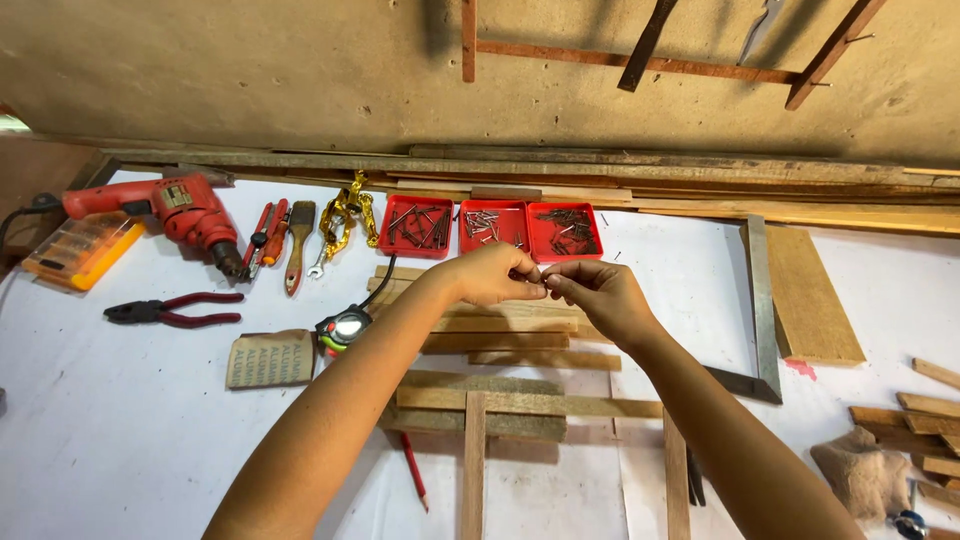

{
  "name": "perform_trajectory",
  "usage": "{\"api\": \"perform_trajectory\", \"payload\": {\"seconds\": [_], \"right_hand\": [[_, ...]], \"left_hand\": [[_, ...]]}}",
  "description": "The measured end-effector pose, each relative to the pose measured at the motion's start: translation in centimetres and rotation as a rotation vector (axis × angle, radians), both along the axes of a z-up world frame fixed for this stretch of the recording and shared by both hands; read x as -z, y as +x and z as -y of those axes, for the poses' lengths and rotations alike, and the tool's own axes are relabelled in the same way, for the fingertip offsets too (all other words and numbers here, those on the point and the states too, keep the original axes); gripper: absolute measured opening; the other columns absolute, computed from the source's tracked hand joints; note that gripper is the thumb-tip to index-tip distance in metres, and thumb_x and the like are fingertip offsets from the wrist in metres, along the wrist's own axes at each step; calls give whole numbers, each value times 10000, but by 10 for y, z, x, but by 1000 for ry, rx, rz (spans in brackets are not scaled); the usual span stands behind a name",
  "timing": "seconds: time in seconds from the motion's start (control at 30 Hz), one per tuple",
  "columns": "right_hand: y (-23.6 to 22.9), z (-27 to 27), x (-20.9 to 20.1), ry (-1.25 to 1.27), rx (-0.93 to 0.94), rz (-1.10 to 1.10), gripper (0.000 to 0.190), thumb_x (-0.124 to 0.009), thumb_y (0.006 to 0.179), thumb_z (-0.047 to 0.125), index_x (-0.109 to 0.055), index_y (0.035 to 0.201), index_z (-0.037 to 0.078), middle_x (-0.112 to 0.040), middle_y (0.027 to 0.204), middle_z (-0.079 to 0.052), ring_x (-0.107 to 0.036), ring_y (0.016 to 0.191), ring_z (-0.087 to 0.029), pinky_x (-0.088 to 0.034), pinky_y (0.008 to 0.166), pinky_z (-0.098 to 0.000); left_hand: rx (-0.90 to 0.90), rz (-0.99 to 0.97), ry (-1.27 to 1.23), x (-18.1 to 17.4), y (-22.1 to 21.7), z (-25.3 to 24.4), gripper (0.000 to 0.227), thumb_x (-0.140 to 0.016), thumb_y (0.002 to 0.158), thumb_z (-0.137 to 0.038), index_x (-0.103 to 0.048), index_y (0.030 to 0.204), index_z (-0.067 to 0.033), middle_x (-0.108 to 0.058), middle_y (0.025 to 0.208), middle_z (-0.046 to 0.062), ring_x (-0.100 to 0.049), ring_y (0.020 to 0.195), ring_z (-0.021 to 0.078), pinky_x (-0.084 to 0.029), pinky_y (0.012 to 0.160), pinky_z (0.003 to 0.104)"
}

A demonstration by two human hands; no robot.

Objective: The recorder is assembling and measuring small wooden slats to create a frame or structure.

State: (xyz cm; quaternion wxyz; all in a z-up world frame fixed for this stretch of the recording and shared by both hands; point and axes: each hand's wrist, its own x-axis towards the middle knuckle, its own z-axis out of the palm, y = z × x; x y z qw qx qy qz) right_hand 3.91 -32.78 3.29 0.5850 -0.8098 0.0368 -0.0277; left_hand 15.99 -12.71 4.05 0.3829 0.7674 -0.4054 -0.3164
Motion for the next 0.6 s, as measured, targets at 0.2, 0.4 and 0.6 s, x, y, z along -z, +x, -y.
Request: {"api": "perform_trajectory", "payload": {"seconds": [0.2,0.4,0.6], "right_hand": [[-41,-36,11,88,-65,0,236,-707,951,185,-752,1109,16,-765,954,-10,-661,829,-69,-556,756,-246],[-80,-76,7,12,-56,-13,222,-703,970,192,-754,1091,13,-757,937,-22,-640,812,-77,-552,746,-260],[-101,-103,7,-126,-92,12,218,-690,966,177,-745,1097,12,-768,953,-30,-668,833,-85,-567,757,-270]], "left_hand": [[-22,349,116,-14,-62,-39,320,-747,881,-384,-777,1028,-102,-750,877,127,-701,798,250,-526,736,400],[-36,550,-13,-8,-101,-80,283,-791,819,-352,-812,937,-95,-737,904,150,-700,881,306,-536,770,442],[-233,467,24,1,-135,-110,254,-759,818,-266,-795,1006,-98,-773,973,138,-740,938,300,-571,827,422]]}}
